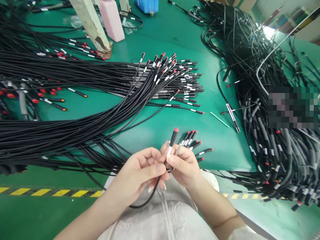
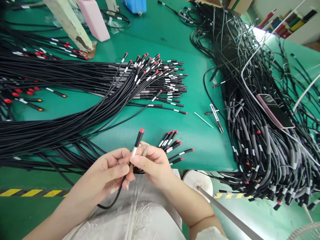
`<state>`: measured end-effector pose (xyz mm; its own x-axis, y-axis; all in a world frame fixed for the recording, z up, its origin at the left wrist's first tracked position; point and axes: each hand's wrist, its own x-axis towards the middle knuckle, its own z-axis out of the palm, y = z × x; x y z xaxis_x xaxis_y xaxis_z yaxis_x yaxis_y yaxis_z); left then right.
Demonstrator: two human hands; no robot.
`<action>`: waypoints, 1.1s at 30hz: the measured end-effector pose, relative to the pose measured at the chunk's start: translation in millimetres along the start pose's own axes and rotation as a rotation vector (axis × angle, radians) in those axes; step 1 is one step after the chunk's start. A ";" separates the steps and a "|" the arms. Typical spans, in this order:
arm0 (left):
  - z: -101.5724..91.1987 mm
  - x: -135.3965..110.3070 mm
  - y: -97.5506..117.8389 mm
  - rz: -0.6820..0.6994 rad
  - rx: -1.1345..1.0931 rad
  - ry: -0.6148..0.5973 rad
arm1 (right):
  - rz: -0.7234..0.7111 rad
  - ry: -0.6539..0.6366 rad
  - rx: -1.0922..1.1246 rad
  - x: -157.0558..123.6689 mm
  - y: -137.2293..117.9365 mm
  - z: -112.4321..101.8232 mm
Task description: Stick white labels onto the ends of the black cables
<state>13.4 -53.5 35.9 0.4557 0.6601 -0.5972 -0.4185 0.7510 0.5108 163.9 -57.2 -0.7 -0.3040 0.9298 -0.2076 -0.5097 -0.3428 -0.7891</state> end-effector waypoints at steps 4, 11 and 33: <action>0.3 -1.5 -0.5 0.015 0.064 -0.009 | -0.009 0.002 -0.038 -2.6 2.2 -4.5; -0.5 -1.3 -1.5 -0.008 0.151 -0.041 | 0.000 -0.080 0.032 -4.3 0.8 -6.7; 3.7 -10.3 -14.1 0.408 0.533 0.021 | -0.081 0.259 0.127 -8.0 -14.6 26.9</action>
<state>17.5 -70.7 37.1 0.3253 0.8965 -0.3009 -0.1062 0.3508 0.9304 152.1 -63.3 28.0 -0.0510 0.9523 -0.3008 -0.6252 -0.2654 -0.7340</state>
